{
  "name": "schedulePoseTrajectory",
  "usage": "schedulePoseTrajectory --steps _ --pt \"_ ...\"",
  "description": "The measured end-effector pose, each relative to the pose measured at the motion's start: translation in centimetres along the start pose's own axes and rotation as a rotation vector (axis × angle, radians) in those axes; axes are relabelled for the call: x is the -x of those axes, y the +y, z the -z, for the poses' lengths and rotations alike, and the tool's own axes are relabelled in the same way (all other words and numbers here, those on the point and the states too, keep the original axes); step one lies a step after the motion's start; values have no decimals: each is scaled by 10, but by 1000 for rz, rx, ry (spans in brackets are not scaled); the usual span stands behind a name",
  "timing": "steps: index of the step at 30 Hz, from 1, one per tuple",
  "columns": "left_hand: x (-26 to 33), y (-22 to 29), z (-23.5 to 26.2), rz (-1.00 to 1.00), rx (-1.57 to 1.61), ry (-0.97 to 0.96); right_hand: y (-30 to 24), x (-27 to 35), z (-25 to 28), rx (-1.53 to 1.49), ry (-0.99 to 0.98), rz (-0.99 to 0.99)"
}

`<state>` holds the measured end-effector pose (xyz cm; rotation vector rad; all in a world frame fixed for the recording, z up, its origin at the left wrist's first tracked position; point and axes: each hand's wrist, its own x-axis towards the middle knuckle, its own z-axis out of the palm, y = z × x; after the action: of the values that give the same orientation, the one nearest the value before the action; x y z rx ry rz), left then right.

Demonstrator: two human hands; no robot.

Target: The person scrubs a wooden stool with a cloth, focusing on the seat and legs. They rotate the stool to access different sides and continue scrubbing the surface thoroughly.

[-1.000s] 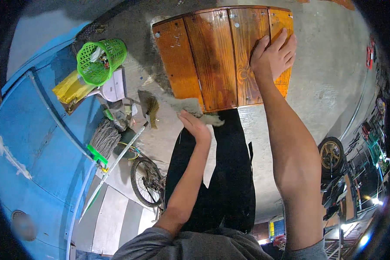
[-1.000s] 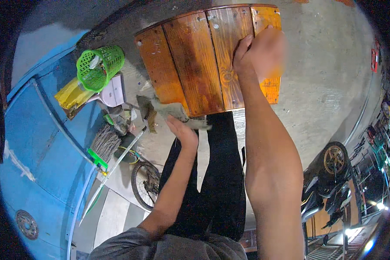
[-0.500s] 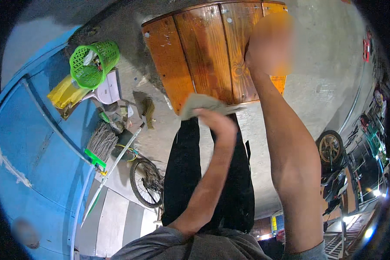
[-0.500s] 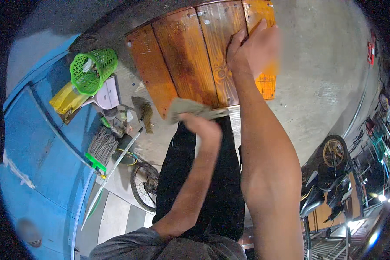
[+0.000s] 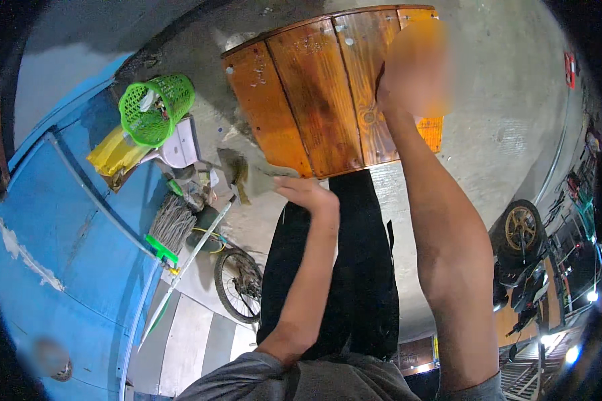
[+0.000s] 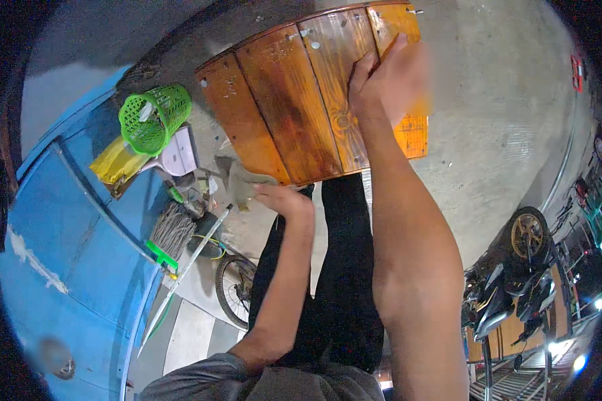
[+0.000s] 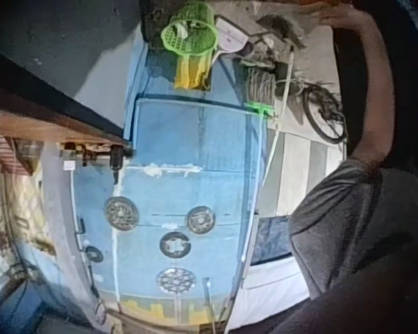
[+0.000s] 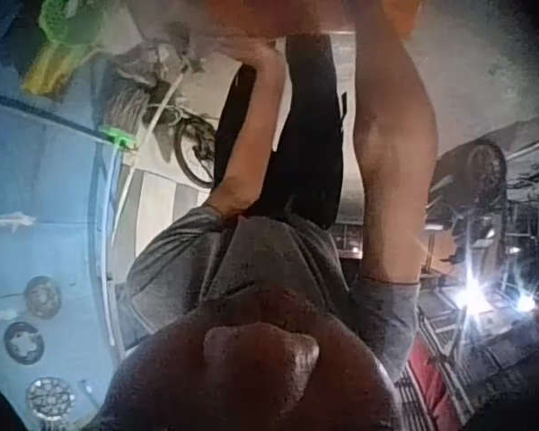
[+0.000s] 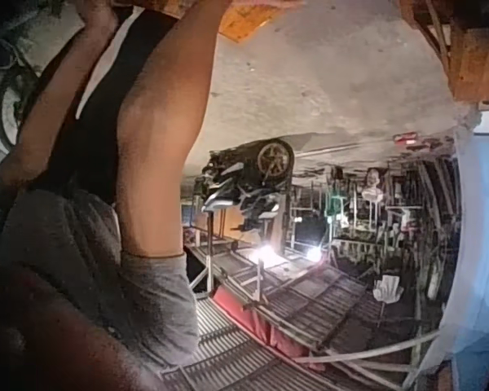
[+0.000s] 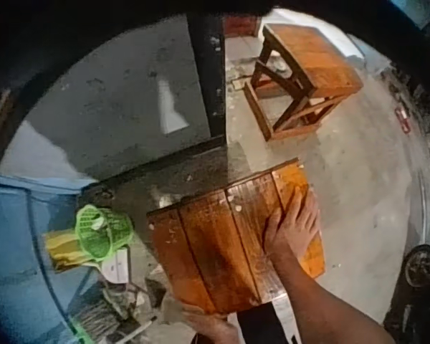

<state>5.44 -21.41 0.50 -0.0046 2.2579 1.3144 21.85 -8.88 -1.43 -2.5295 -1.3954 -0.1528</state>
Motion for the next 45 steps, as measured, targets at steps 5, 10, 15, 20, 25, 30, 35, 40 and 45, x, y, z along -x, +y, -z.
schedulePoseTrajectory --steps 5,10,15,20,25,30,35,40,45 --pt "-40 -2 26 -179 -424 -330 -4 -4 -1 37 -6 -11" --pt "-67 95 -35 -579 -631 -725 0 -3 1 34 -10 -31" --pt "-125 107 -128 -948 -478 -703 -7 -6 3 18 -24 -59" --pt "-136 116 -167 -1447 -934 -639 -6 -6 2 8 -26 -74" --pt "-51 135 -211 -1404 -1224 -1062 -4 -5 4 4 -39 -91" --pt "7 115 -265 -1379 -759 -1360 -9 -9 7 -32 -61 -101" --pt "61 111 -305 -1407 -970 -1551 -4 -10 17 -31 -170 -116" --pt "93 101 -332 -1531 -1150 -1654 2 -13 15 -180 -42 -111" --pt "139 88 -318 -1982 -1577 -1395 20 -9 22 -590 32 -170"
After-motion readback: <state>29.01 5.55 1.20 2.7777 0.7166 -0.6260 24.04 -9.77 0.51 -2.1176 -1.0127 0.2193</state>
